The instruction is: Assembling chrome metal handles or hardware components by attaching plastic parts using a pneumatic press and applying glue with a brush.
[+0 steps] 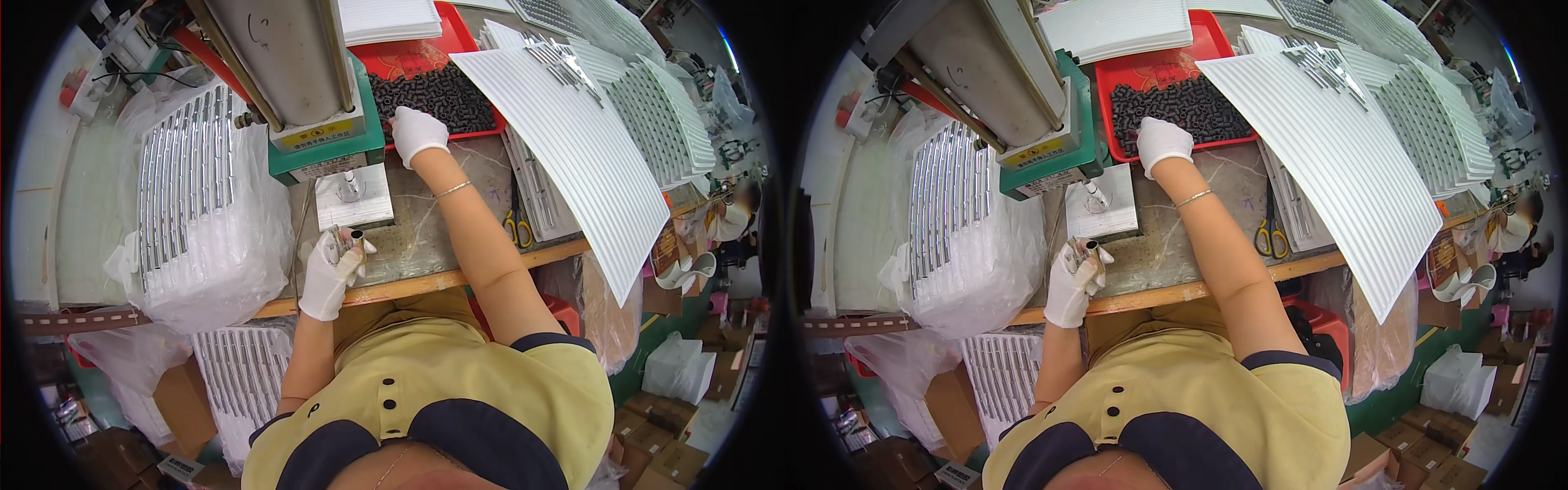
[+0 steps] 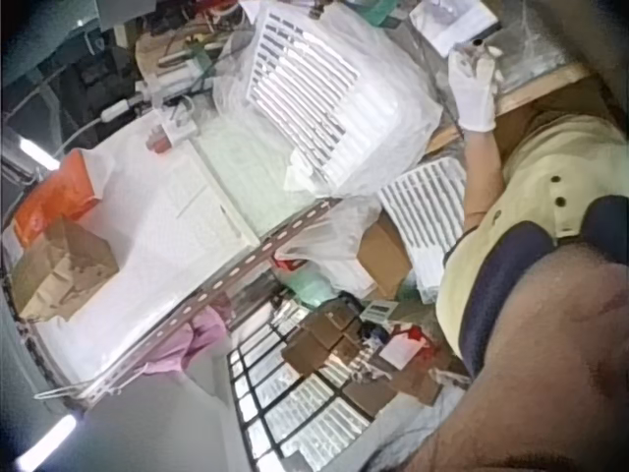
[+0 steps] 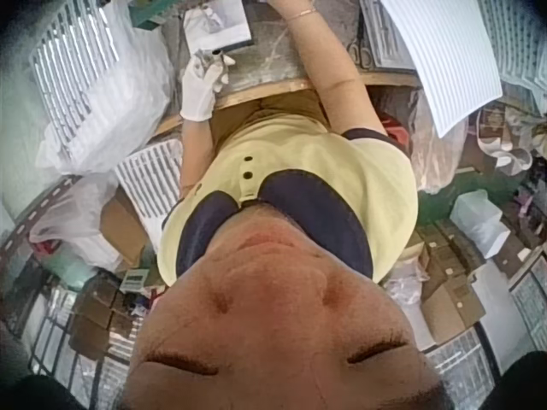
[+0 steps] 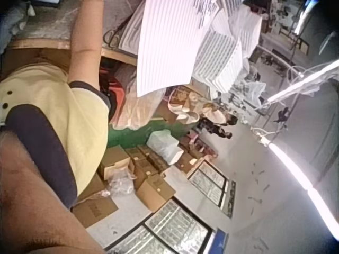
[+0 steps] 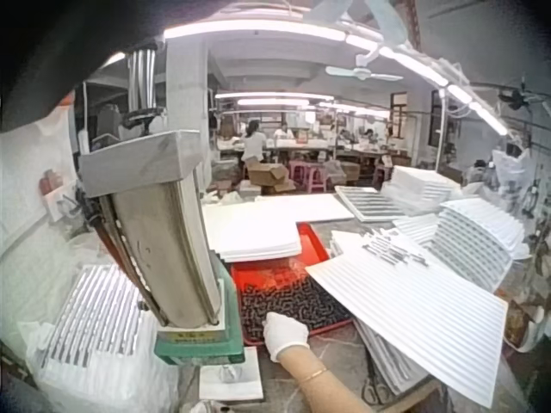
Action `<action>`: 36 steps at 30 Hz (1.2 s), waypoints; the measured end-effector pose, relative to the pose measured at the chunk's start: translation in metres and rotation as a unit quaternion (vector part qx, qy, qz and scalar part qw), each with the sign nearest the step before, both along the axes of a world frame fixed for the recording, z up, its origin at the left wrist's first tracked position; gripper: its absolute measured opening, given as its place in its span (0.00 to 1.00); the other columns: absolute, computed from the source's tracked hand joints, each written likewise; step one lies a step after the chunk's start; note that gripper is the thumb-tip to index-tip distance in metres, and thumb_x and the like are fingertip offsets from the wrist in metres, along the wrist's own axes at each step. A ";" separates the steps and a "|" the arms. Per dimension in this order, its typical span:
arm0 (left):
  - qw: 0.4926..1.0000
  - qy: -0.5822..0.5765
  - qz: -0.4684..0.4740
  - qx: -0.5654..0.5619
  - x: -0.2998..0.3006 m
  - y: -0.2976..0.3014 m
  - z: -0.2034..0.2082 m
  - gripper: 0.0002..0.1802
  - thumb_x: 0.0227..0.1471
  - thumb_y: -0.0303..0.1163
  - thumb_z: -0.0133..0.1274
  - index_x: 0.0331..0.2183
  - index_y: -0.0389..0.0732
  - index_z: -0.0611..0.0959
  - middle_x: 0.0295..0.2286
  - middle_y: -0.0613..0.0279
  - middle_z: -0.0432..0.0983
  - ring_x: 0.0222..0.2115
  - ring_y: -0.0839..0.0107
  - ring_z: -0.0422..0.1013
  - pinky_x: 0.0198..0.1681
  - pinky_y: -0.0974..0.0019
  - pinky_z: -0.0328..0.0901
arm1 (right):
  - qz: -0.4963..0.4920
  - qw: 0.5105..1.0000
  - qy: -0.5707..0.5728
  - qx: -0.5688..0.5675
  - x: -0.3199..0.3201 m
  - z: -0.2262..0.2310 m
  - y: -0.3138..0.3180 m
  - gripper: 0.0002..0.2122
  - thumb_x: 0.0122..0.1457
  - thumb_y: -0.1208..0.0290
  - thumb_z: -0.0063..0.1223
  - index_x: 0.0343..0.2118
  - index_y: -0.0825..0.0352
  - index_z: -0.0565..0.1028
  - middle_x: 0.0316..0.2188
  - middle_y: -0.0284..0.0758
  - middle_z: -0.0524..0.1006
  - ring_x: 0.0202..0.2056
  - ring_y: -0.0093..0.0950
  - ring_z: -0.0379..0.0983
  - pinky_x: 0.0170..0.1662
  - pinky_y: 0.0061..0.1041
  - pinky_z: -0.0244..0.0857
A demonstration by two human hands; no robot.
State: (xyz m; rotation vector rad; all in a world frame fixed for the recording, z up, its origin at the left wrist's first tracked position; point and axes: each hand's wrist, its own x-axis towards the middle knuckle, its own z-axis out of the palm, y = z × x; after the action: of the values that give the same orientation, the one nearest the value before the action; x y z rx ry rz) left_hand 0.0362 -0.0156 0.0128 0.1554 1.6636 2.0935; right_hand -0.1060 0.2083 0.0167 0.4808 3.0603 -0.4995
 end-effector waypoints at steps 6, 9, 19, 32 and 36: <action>1.000 0.006 0.011 -0.016 -0.002 -0.005 0.003 0.11 0.50 0.32 0.53 0.34 0.39 0.70 0.28 0.60 0.76 0.15 0.84 0.62 0.15 0.82 0.54 | 0.041 0.999 -0.021 0.006 -0.013 0.001 -0.007 0.14 0.60 0.58 0.40 0.34 0.61 0.75 0.35 0.39 0.77 0.39 0.39 0.74 0.39 0.37 0.67; 1.000 0.002 0.015 -0.001 -0.001 -0.007 0.000 0.10 0.50 0.31 0.53 0.34 0.38 0.71 0.28 0.60 0.76 0.15 0.84 0.62 0.15 0.81 0.54 | 0.036 0.998 -0.039 0.041 -0.020 -0.011 -0.002 0.12 0.60 0.59 0.42 0.34 0.60 0.75 0.35 0.39 0.77 0.39 0.38 0.74 0.39 0.37 0.67; 0.998 0.045 0.020 -0.044 -0.015 0.007 0.000 0.10 0.50 0.28 0.52 0.35 0.38 0.70 0.28 0.60 0.76 0.17 0.84 0.63 0.17 0.81 0.55 | 0.026 0.999 0.033 0.008 0.019 -0.001 0.019 0.12 0.58 0.60 0.43 0.33 0.62 0.75 0.33 0.41 0.77 0.38 0.40 0.74 0.40 0.39 0.67; 0.961 0.199 0.063 -0.179 -0.012 0.050 0.006 0.11 0.44 0.28 0.59 0.30 0.38 0.75 0.25 0.68 0.72 0.25 0.81 0.65 0.30 0.76 0.61 | 0.165 0.962 0.190 -0.107 0.168 0.048 0.025 0.04 0.52 0.70 0.52 0.27 0.65 0.75 0.23 0.38 0.76 0.24 0.33 0.73 0.29 0.29 0.66; 0.947 0.218 0.044 -0.231 -0.009 0.058 0.009 0.11 0.44 0.29 0.59 0.31 0.37 0.75 0.25 0.65 0.73 0.25 0.79 0.67 0.31 0.74 0.63 | 0.165 0.975 0.147 0.017 0.176 0.062 0.023 0.05 0.52 0.67 0.52 0.27 0.62 0.74 0.24 0.37 0.76 0.27 0.37 0.73 0.31 0.32 0.67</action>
State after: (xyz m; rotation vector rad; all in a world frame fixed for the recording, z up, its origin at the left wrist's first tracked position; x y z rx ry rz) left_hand 0.0277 0.0422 0.0215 0.4221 2.4173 1.7446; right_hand 0.0700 0.2312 0.0784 -0.1170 3.3316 -0.5462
